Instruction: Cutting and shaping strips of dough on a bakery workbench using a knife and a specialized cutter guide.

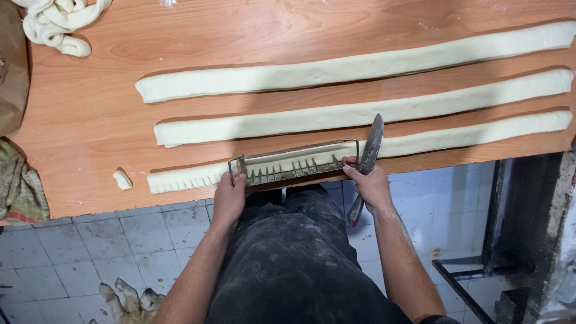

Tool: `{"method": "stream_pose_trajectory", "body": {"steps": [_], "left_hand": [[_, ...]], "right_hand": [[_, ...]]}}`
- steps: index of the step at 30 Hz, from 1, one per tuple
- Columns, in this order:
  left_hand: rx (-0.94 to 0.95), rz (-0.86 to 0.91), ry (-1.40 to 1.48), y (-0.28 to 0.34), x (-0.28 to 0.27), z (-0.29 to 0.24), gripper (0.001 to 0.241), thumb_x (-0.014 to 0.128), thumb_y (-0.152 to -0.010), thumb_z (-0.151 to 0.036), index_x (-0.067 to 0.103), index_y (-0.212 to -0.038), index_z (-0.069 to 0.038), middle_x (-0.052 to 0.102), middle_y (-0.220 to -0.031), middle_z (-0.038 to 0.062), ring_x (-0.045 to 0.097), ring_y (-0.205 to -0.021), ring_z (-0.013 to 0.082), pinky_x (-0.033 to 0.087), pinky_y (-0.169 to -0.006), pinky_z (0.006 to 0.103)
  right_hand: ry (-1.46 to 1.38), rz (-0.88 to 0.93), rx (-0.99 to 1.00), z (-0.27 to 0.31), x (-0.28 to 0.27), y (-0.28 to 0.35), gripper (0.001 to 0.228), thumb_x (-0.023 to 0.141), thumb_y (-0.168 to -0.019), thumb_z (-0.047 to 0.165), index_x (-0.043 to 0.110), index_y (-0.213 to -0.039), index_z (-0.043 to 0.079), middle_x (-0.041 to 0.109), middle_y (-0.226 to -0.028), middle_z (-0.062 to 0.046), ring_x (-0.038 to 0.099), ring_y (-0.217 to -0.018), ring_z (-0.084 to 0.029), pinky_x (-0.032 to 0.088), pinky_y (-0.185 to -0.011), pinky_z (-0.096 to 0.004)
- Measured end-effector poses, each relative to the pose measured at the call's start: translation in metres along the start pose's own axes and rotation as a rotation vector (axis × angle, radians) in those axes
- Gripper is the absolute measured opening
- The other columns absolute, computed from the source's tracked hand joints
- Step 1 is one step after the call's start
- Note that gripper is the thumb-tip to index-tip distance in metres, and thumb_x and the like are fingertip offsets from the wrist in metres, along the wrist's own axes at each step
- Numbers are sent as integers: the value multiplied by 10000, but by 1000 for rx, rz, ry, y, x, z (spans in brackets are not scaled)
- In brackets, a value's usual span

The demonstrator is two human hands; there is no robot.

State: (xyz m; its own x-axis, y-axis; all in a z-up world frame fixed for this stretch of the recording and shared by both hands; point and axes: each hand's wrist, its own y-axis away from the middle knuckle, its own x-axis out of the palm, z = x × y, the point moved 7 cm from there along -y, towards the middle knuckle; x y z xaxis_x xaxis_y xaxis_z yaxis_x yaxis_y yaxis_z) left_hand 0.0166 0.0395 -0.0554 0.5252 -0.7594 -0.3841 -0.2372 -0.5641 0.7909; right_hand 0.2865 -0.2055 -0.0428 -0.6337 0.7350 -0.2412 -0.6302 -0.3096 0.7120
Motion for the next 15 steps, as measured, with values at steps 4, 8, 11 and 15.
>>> {"method": "stream_pose_trajectory", "body": {"steps": [4, 8, 11, 15], "left_hand": [[-68, 44, -59, 12, -11, -8, 344, 482, -1058, -349, 600, -1147, -38, 655, -964, 141, 631, -873, 234, 541, -792, 435], [17, 86, 47, -2, -40, -9, 313, 523, -1028, -307, 649, -1149, -46, 671, -992, 68, 607, -908, 156, 496, -820, 369], [113, 104, 280, -21, -67, -37, 296, 565, -1039, -275, 657, -1080, 4, 683, -930, 58, 607, -868, 137, 495, -823, 322], [224, 35, 443, -85, -103, -93, 181, 603, -1044, -171, 622, -1031, 8, 643, -878, 67, 590, -794, 138, 516, -760, 291]], "right_hand": [[20, 35, -21, 3, -9, 9, 272, 728, -899, 126, 754, -1152, 29, 780, -1112, -88, 699, -1021, -145, 536, -910, -301], [-29, 90, 20, 31, -28, 30, 321, 699, -971, 114, 741, -1276, 23, 660, -1017, -281, 506, -716, -170, 379, -572, -262], [-161, 66, -74, 62, -39, 33, 333, 649, -984, 142, 672, -1291, 15, 726, -1059, -159, 513, -625, -89, 326, -444, -221], [-69, -81, -156, 62, -63, 24, 346, 558, -1030, 212, 605, -1315, 23, 767, -1049, -38, 665, -725, -26, 389, -484, -215]]}}
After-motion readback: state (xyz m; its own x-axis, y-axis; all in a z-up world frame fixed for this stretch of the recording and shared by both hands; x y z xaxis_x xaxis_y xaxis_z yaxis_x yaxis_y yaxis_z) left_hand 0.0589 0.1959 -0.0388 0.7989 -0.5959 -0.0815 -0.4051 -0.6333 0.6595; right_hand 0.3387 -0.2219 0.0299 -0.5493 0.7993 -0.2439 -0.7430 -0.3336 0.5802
